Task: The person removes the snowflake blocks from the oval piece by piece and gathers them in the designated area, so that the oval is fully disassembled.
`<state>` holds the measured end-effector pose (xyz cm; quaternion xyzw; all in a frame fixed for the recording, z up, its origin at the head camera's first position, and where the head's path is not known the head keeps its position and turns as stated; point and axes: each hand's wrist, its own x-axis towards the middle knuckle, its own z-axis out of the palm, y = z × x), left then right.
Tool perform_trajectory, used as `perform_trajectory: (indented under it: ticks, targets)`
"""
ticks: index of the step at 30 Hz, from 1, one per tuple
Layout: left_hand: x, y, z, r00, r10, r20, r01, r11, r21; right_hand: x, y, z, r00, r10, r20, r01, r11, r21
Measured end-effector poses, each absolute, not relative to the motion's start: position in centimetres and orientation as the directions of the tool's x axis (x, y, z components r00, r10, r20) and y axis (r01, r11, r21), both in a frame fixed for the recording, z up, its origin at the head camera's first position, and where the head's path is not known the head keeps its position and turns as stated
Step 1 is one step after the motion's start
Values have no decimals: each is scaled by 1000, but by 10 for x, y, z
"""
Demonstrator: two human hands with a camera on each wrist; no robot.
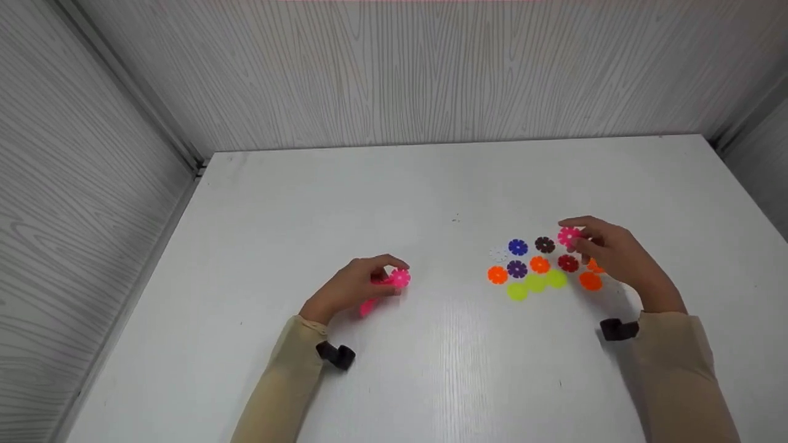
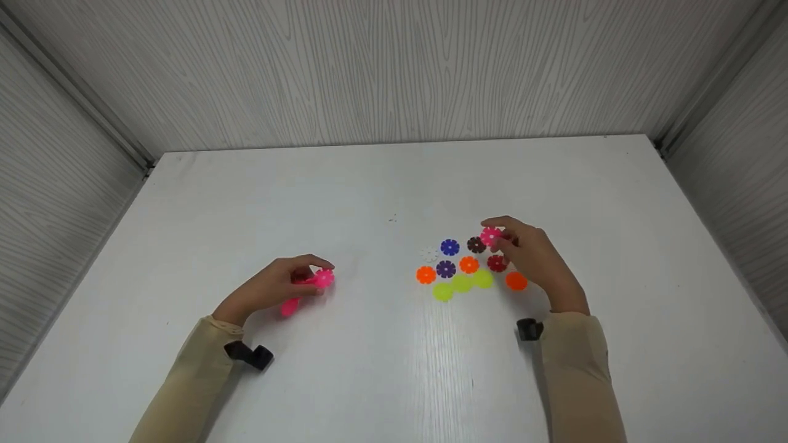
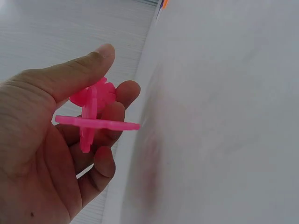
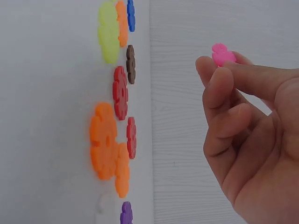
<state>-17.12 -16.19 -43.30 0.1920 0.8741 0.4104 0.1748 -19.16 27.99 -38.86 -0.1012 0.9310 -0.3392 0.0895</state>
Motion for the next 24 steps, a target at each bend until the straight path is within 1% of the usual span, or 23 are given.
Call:
perform_trajectory:
  ticks: [7, 13, 16, 20, 24]
  targets:
    - [-172, -159, -432, -883, 435, -175, 140, 600, 787, -195, 293, -391, -975, -176, -132, -56, 779, -625]
    - [-171, -157, -429, -882, 418, -215, 99, 613, 784, -195, 297, -395, -979, -139, -152, -15, 784, -621]
    - [-170, -157, -428, -881, 415, -226, 85, 610, 788, -194, 298, -394, -972, -158, -175, -17, 788, -616]
    - [-170, -157, -428, -880, 414, -234, 84, 620, 780, -193, 296, -390, -950, -229, -212, -53, 788, -613]
    - [-170, -158, -429, -879, 411, -241, 96, 648, 755, -194, 296, -391, -922, -264, -285, -42, 798, -601]
